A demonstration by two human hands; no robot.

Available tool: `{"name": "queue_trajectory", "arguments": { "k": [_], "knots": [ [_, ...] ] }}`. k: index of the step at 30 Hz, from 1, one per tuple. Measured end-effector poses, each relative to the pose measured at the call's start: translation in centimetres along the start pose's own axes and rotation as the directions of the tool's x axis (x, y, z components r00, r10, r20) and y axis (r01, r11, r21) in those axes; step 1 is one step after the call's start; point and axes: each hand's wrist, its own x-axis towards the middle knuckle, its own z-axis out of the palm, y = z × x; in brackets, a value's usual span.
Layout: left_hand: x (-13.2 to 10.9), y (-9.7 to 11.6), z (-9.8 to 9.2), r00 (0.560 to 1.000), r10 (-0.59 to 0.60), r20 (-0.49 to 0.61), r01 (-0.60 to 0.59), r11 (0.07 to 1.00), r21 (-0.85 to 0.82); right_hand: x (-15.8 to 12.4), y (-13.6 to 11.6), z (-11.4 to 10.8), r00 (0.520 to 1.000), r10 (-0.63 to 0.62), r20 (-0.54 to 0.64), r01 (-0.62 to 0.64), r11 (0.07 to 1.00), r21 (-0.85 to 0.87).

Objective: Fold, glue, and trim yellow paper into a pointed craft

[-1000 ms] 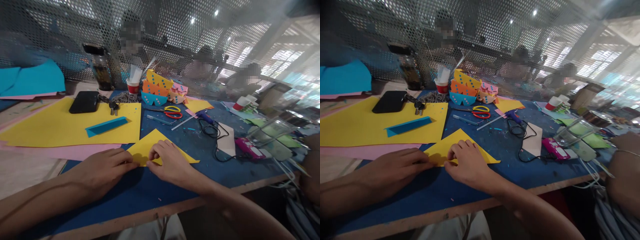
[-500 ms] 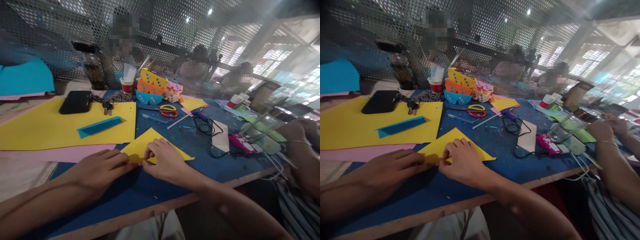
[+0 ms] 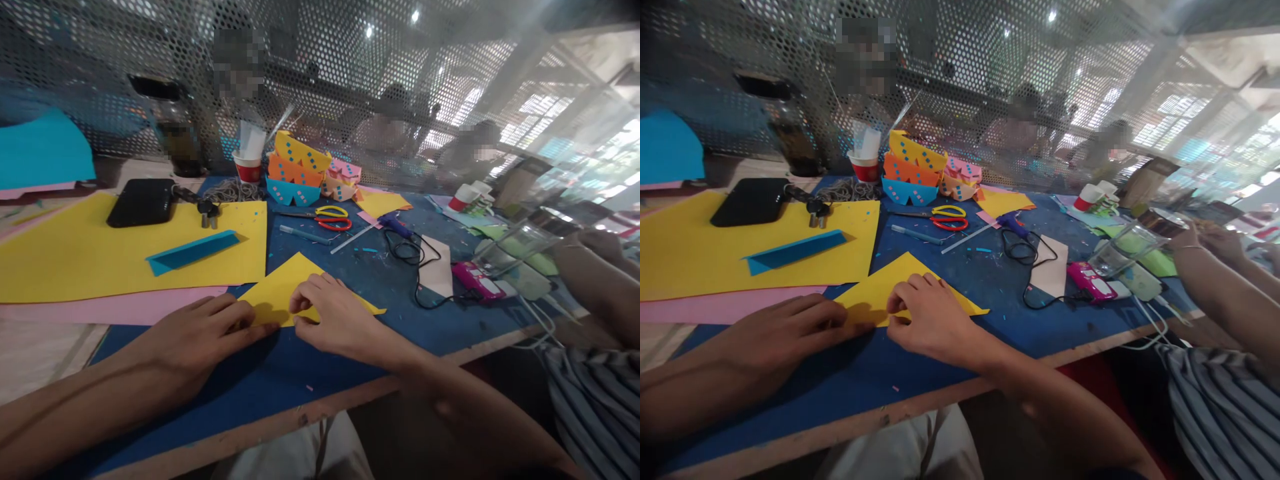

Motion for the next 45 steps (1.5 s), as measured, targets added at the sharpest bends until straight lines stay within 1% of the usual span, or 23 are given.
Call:
{"name": "queue_trajectory", "arguments": {
  "k": [4,7,12,14,19,24,28,31,34,38,41,45],
  "knots": [
    [0.1,0.3,-0.8,0.999,-0.024,0.032,0.024,1.0,-0.001,-0.6,0.6,-0.4,1.0,0.01,-0.014,-0.01,1.0,0.021],
    [0.1,0.4,-1.0,0.998,-0.03,0.052,0.029,0.999,0.024,-0.9,0.9,-0.5,1.0,0.022,-0.019,-0.022,1.0,0.021],
    [-0.1,0.3,-0.8,0.999,-0.038,0.018,0.038,0.999,-0.016,-1.6,1.4,-0.8,0.999,0.036,-0.028,-0.035,0.999,0.02],
    [-0.2,0.0,-0.7,0.999,-0.041,0.021,0.042,0.998,-0.039,-1.9,1.7,-1.0,0.998,0.05,-0.031,-0.049,0.998,0.029],
    [-0.3,-0.9,-0.9,0.999,0.036,0.035,-0.033,0.996,-0.078,-2.8,2.6,-1.5,0.995,0.071,-0.065,-0.068,0.997,0.046],
    [-0.1,-0.8,-1.6,0.999,-0.001,0.047,0.005,0.996,-0.088,-3.6,3.2,-2.1,0.994,0.088,-0.069,-0.085,0.995,0.043],
    [-0.3,-0.9,-1.2,0.999,0.022,0.039,-0.02,0.999,-0.045,-4.3,3.9,-2.7,0.992,0.105,-0.066,-0.102,0.994,0.049],
    [-0.6,-1.2,-0.8,0.999,0.017,0.036,-0.015,0.999,-0.043,-4.8,4.5,-3.0,0.991,0.113,-0.078,-0.11,0.993,0.043],
    [-0.8,-0.9,-0.7,0.999,-0.015,0.043,0.018,0.998,-0.06,-5.2,4.9,-3.3,0.989,0.122,-0.085,-0.119,0.992,0.038],
    [-0.8,-0.1,-0.5,0.995,-0.095,0.014,0.096,0.991,-0.093,-5.8,5.3,-3.6,0.986,0.143,-0.085,-0.141,0.989,0.033],
    [-1.0,0.0,-0.2,0.994,-0.104,0.013,0.105,0.989,-0.107,-6.2,5.8,-3.9,0.983,0.151,-0.103,-0.15,0.988,0.024],
    [-1.4,-0.5,0.3,0.996,-0.091,0.003,0.091,0.992,-0.088,-7.0,6.6,-4.1,0.977,0.162,-0.136,-0.161,0.987,0.016]
  ]
}}
